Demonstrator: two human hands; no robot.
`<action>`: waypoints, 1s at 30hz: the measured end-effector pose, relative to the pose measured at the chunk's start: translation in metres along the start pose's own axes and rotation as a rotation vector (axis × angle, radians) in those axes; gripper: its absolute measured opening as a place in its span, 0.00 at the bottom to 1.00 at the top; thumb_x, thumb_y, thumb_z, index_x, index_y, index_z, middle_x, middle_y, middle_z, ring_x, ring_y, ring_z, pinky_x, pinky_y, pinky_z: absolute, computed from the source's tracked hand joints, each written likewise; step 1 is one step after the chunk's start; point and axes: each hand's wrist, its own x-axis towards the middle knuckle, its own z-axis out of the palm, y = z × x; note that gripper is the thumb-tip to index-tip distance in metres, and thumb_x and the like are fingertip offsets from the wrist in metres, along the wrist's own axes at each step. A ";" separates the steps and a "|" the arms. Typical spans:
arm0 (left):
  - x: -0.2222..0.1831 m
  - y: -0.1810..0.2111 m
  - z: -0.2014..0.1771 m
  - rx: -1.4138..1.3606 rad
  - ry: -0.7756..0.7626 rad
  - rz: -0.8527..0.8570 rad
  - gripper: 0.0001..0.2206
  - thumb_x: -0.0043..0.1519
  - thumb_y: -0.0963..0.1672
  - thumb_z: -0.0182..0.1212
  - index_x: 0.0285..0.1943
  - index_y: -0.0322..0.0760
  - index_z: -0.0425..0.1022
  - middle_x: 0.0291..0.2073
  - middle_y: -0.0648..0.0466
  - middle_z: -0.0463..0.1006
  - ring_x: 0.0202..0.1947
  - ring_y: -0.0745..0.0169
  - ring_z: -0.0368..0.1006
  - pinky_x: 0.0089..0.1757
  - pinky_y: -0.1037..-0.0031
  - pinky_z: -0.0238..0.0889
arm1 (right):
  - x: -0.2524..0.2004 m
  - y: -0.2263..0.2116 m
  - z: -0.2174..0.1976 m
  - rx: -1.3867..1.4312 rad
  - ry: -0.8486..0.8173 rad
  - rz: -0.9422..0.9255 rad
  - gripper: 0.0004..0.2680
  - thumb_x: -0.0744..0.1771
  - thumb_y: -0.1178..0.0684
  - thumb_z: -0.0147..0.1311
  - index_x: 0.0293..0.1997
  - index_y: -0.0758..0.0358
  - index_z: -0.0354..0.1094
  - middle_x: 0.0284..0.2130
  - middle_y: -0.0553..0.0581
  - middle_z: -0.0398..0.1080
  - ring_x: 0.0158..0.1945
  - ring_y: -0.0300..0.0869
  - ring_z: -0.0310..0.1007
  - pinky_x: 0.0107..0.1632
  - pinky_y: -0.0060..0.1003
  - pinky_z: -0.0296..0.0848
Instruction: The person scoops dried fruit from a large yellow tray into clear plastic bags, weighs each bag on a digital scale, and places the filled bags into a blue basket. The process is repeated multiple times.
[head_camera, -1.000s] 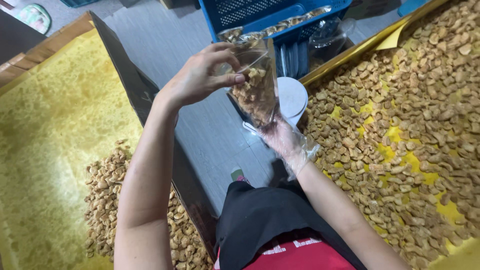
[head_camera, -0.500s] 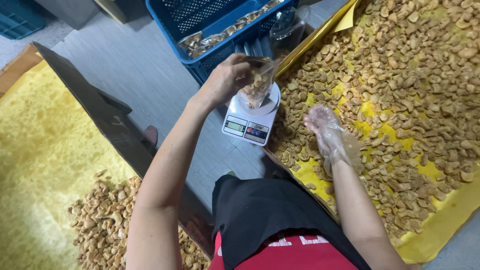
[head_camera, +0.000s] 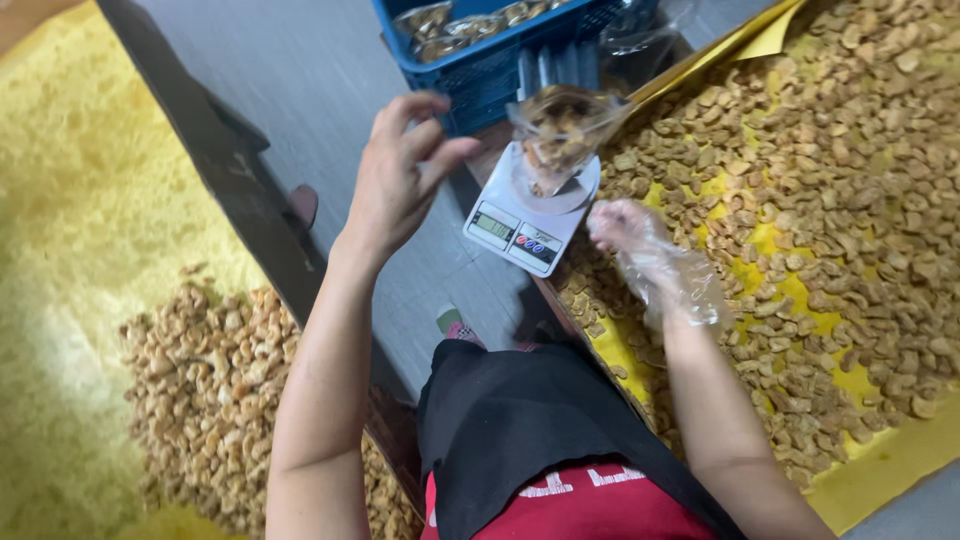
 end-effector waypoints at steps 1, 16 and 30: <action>-0.014 -0.011 -0.001 -0.051 0.031 -0.126 0.14 0.70 0.48 0.64 0.41 0.31 0.72 0.67 0.49 0.68 0.63 0.46 0.69 0.61 0.59 0.67 | 0.004 -0.004 0.000 -0.007 -0.019 0.054 0.07 0.67 0.57 0.61 0.48 0.66 0.71 0.41 0.56 0.76 0.40 0.38 0.76 0.41 0.32 0.77; -0.386 -0.143 -0.052 0.160 0.788 -1.193 0.18 0.77 0.48 0.53 0.38 0.31 0.77 0.28 0.44 0.80 0.31 0.50 0.77 0.39 0.61 0.67 | 0.076 0.105 0.339 -0.226 -1.115 0.333 0.13 0.69 0.57 0.57 0.61 0.70 0.69 0.41 0.59 0.74 0.42 0.39 0.72 0.46 0.35 0.75; -0.486 -0.103 -0.006 -0.323 0.814 -1.521 0.29 0.64 0.44 0.59 0.75 0.43 0.54 0.70 0.40 0.57 0.65 0.42 0.62 0.59 0.48 0.64 | 0.059 0.141 0.584 -1.405 -1.368 -0.145 0.17 0.69 0.65 0.42 0.63 0.52 0.65 0.46 0.60 0.73 0.40 0.47 0.79 0.48 0.42 0.81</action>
